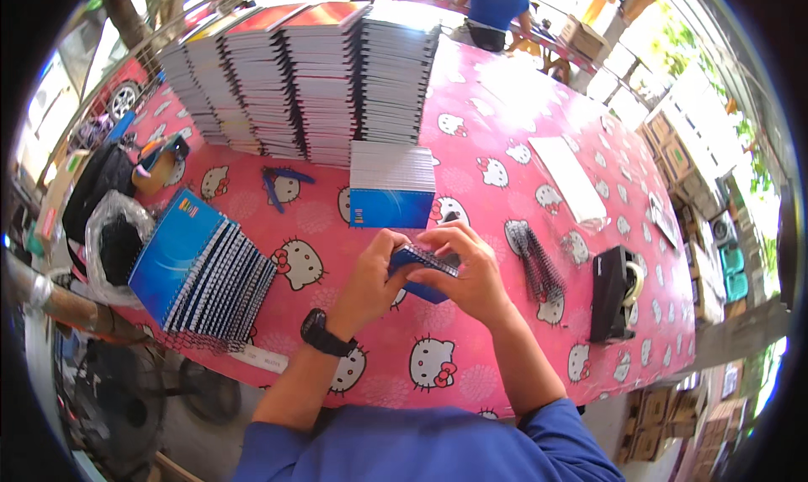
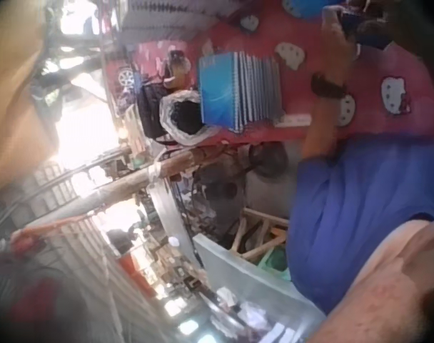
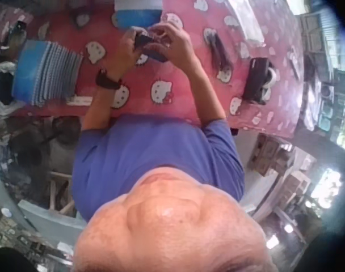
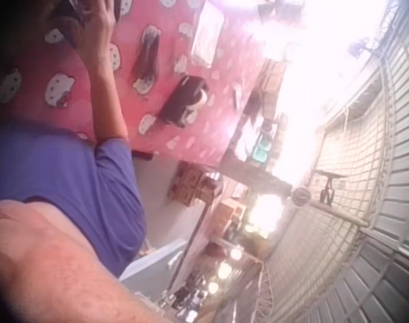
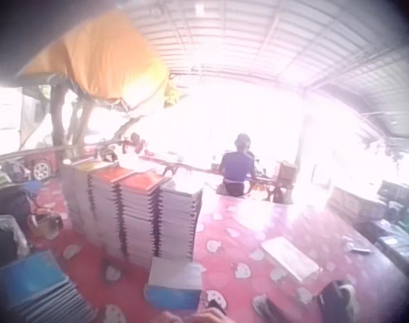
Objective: The person manually inserts plastic spiral binding spines into pre-punched holes in blue booklets and stacks the completed booklets on a table.
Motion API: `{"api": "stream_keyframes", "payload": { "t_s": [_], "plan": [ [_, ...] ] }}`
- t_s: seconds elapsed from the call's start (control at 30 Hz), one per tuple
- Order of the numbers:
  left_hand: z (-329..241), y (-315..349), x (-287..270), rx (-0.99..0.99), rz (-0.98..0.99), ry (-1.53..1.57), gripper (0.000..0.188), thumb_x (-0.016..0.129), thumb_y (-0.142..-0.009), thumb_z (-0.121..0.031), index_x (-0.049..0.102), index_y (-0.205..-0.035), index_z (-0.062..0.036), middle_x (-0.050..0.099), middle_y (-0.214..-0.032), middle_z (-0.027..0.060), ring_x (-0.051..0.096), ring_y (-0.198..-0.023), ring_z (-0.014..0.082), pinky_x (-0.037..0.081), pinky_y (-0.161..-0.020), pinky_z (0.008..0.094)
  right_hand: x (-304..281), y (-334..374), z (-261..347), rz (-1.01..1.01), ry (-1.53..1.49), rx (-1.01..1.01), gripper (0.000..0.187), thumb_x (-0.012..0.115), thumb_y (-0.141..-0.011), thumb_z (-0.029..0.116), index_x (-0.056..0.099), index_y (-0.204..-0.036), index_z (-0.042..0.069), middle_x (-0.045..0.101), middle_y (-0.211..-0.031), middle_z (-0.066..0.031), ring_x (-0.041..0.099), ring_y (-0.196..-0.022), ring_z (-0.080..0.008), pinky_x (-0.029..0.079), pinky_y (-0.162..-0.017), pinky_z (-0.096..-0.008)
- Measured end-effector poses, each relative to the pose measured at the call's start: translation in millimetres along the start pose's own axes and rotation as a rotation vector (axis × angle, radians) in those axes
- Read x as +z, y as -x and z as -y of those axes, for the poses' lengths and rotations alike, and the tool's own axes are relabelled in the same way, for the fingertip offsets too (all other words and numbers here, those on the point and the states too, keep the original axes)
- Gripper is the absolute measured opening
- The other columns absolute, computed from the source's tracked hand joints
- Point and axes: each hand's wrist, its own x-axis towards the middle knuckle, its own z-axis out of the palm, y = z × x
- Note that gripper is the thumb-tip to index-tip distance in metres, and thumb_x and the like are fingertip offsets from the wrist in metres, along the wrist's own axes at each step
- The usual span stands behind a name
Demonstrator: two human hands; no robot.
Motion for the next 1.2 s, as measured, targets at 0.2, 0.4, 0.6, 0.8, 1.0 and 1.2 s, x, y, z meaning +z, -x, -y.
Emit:
{"api": "stream_keyframes", "payload": {
  "t_s": [0.2,0.4,0.6,0.8,1.0,1.2],
  "plan": [
    [-33.7,9.6,-14.1,-0.24,-0.114,0.352,0.02,0.069,-0.078,-0.001,0.055,-0.091,-0.0032,0.059,-0.082,-0.0005,0.055,-0.074,0.0059,0.046,-0.064,0.0205,4.3,6.1,13.6,-0.034,-0.143,0.026,0.021,0.071,-0.079,0.01,0.06,-0.094,0.0,0.058,-0.083,-0.0074,0.059,-0.075,-0.0177,0.049,-0.067,-0.0283],
    [-45.3,19.1,-24.3,-0.2,-0.177,0.373,0.016,0.07,-0.076,0.0,0.06,-0.089,-0.0012,0.063,-0.08,0.0038,0.059,-0.071,0.0073,0.048,-0.062,0.0209,11.5,5.1,31.3,0.001,-0.185,-0.013,0.026,0.075,-0.076,0.017,0.059,-0.09,0.001,0.055,-0.079,-0.0067,0.057,-0.074,-0.0185,0.048,-0.066,-0.0295],
    [-57.6,28.2,-38.5,-0.1,-0.202,0.238,0.02,0.072,-0.073,0.0,0.061,-0.09,-0.0018,0.063,-0.08,0.0043,0.059,-0.071,0.0083,0.048,-0.061,0.0211,16.4,1.3,37.2,0.019,-0.034,-0.153,0.027,0.077,-0.073,0.02,0.059,-0.086,0.003,0.054,-0.077,-0.0075,0.055,-0.075,-0.0235,0.047,-0.064,-0.0334],
    [-68.6,33.0,-58.1,-0.264,-0.174,0.37,0.026,0.073,-0.071,0.007,0.055,-0.086,-0.0029,0.06,-0.081,0.0014,0.056,-0.073,0.0045,0.047,-0.063,0.0173,16.6,-9.4,57.9,0.158,0.007,-0.3,0.016,0.068,-0.078,0.011,0.059,-0.09,0.004,0.058,-0.084,-0.0086,0.057,-0.079,-0.0277,0.048,-0.068,-0.0374],
    [-82.0,46.3,-91.4,-0.21,-0.235,0.082,0.024,0.074,-0.074,-0.002,0.055,-0.089,-0.0028,0.059,-0.073,0.001,0.054,-0.064,0.0062,0.044,-0.057,0.0215,33.6,-25.7,77.6,0.293,0.038,-0.418,0.02,0.065,-0.078,0.008,0.058,-0.097,0.004,0.057,-0.089,-0.0086,0.057,-0.084,-0.0277,0.049,-0.072,-0.037],
    [-115.1,55.2,-157.5,0.127,-0.38,-0.444,0.039,0.066,-0.083,-0.007,0.048,-0.117,-0.0036,0.056,-0.089,0.0071,0.058,-0.078,0.0155,0.049,-0.07,0.0281,42.0,-67.0,107.9,-0.014,-0.028,-0.487,0.04,0.071,-0.077,0.02,0.058,-0.111,0.004,0.059,-0.108,-0.0128,0.055,-0.102,-0.0297,0.044,-0.09,-0.0385]
  ]
}}
